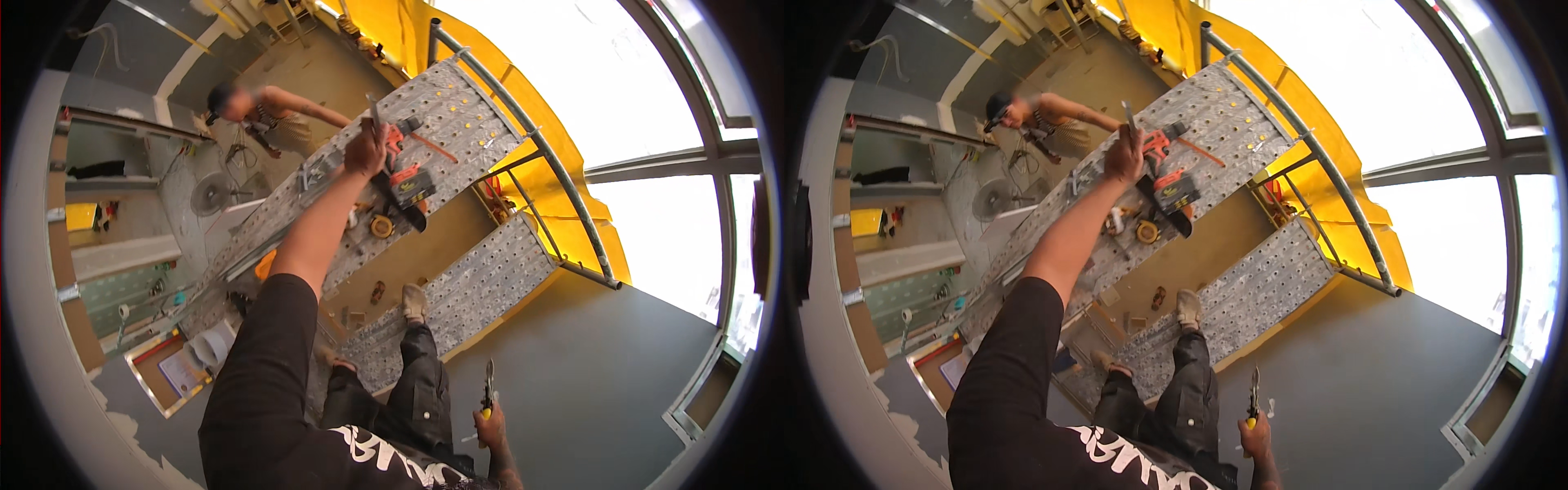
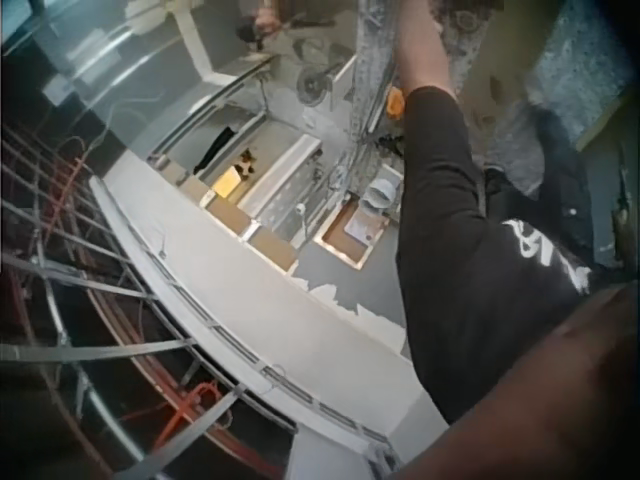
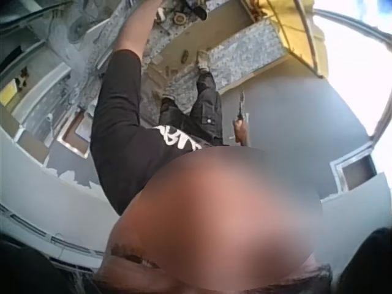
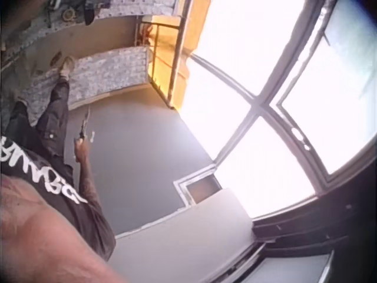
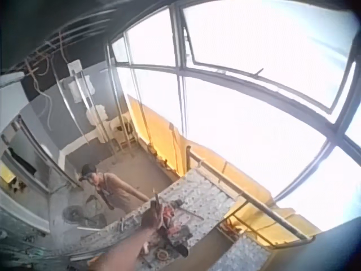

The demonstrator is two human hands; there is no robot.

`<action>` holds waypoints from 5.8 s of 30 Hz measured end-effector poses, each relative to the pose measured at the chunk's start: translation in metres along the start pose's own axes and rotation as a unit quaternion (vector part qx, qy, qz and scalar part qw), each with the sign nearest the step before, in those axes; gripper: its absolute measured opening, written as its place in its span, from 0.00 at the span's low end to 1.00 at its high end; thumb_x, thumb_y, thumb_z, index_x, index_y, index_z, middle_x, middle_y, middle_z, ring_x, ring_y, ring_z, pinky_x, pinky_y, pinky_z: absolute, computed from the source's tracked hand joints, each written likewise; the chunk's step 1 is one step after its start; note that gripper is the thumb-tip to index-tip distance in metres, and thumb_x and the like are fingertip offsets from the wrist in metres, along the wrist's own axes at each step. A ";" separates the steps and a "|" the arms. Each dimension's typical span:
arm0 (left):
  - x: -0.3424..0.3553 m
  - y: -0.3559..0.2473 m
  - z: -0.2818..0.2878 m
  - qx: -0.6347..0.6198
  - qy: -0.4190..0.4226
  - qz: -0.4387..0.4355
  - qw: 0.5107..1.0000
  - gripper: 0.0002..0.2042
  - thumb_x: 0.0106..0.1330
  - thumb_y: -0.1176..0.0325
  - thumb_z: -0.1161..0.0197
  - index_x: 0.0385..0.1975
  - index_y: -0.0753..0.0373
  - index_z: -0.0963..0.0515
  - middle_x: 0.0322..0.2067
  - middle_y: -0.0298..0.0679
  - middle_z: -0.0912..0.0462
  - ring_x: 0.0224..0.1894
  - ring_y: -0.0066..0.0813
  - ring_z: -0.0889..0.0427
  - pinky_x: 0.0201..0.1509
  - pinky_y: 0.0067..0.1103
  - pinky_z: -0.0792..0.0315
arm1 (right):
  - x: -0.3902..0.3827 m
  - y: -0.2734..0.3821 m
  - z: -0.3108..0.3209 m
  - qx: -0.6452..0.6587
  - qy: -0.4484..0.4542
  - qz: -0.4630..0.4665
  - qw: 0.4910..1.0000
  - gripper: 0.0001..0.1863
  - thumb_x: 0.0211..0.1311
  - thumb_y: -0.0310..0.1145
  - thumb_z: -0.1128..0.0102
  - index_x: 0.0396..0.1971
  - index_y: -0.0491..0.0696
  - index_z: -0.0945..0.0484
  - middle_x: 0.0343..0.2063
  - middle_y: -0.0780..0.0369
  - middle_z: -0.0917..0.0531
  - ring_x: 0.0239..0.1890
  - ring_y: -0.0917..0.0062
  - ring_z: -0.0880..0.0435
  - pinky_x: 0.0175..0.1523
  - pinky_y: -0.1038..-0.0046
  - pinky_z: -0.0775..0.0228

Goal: The person measures a metal track with a tape measure, marks it with a pencil, and then uses snips to cut a smaller section of metal stud while standing on a platform.

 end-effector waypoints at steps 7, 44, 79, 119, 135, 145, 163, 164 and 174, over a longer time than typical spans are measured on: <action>0.117 0.007 -0.072 0.098 -0.080 -0.054 0.991 0.23 0.74 0.43 0.57 0.50 0.60 0.37 0.31 0.55 0.16 0.33 0.63 0.18 0.36 0.50 0.25 | 0.012 -0.092 -0.039 0.137 0.036 -0.143 0.980 0.22 0.57 0.38 0.38 0.50 0.46 0.28 0.34 0.55 0.21 0.32 0.70 0.19 0.37 0.63 0.27; -0.539 0.047 0.292 -0.474 0.198 0.287 0.808 0.19 0.64 0.64 0.32 0.51 0.62 0.27 0.44 0.41 0.17 0.41 0.26 0.20 0.44 0.26 0.26 | -0.080 0.310 -0.125 -0.246 0.091 0.344 0.902 0.31 0.59 0.39 0.38 0.57 0.36 0.34 0.46 0.38 0.23 0.51 0.41 0.24 0.56 0.52 0.32; -0.618 0.044 0.468 -0.732 -0.269 0.194 0.595 0.21 0.68 0.69 0.38 0.59 0.57 0.36 0.46 0.40 0.23 0.49 0.35 0.20 0.57 0.34 0.28 | -0.392 0.438 -0.250 -0.287 0.194 0.700 0.625 0.32 0.54 0.30 0.33 0.59 0.41 0.33 0.45 0.48 0.22 0.47 0.48 0.20 0.49 0.57 0.27; -0.618 0.002 0.520 -0.821 -0.232 0.072 0.517 0.19 0.71 0.59 0.39 0.57 0.61 0.29 0.52 0.45 0.21 0.59 0.40 0.23 0.65 0.36 0.30 | -0.375 0.406 -0.246 -0.279 0.200 0.653 0.675 0.38 0.57 0.33 0.34 0.67 0.44 0.39 0.52 0.48 0.25 0.54 0.52 0.23 0.57 0.57 0.29; -0.612 -0.021 0.527 -0.791 -0.262 0.011 0.553 0.20 0.72 0.59 0.40 0.60 0.57 0.30 0.59 0.45 0.26 0.61 0.38 0.25 0.68 0.43 0.30 | -0.369 0.396 -0.236 -0.241 0.194 0.658 0.686 0.37 0.56 0.34 0.34 0.66 0.42 0.38 0.52 0.48 0.25 0.55 0.53 0.23 0.58 0.58 0.29; -0.614 -0.028 0.531 -0.809 -0.248 0.019 0.533 0.19 0.71 0.57 0.38 0.56 0.59 0.28 0.53 0.45 0.21 0.58 0.42 0.22 0.65 0.41 0.28 | -0.369 0.393 -0.237 -0.220 0.244 0.644 0.691 0.34 0.55 0.33 0.35 0.63 0.42 0.35 0.51 0.48 0.23 0.54 0.54 0.22 0.57 0.59 0.29; -0.609 -0.016 0.575 -0.700 -0.194 0.113 0.677 0.17 0.72 0.63 0.40 0.56 0.60 0.32 0.45 0.47 0.19 0.51 0.50 0.17 0.57 0.41 0.22 | -0.383 0.410 -0.233 -0.321 0.230 0.615 0.682 0.33 0.54 0.32 0.36 0.60 0.40 0.34 0.51 0.45 0.22 0.53 0.48 0.21 0.58 0.56 0.28; -0.609 -0.014 0.575 -0.684 -0.206 0.126 0.688 0.16 0.72 0.64 0.41 0.55 0.60 0.32 0.44 0.47 0.19 0.50 0.49 0.16 0.56 0.40 0.21 | -0.382 0.408 -0.235 -0.324 0.233 0.613 0.682 0.33 0.54 0.32 0.36 0.60 0.40 0.34 0.51 0.45 0.22 0.53 0.48 0.21 0.58 0.56 0.28; -0.603 0.001 0.573 -0.544 -0.266 0.229 0.762 0.16 0.70 0.63 0.37 0.51 0.61 0.32 0.40 0.43 0.20 0.44 0.38 0.15 0.51 0.35 0.19 | -0.372 0.414 -0.247 -0.410 0.142 0.619 0.655 0.35 0.54 0.37 0.37 0.62 0.43 0.35 0.47 0.46 0.21 0.50 0.48 0.20 0.53 0.53 0.27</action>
Point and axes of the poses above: each hand's wrist, its own x-axis towards the middle knuckle, its own z-axis out of the back of the hand, y = z × x, the point moved 9 cm from there along x, towards the middle knuckle
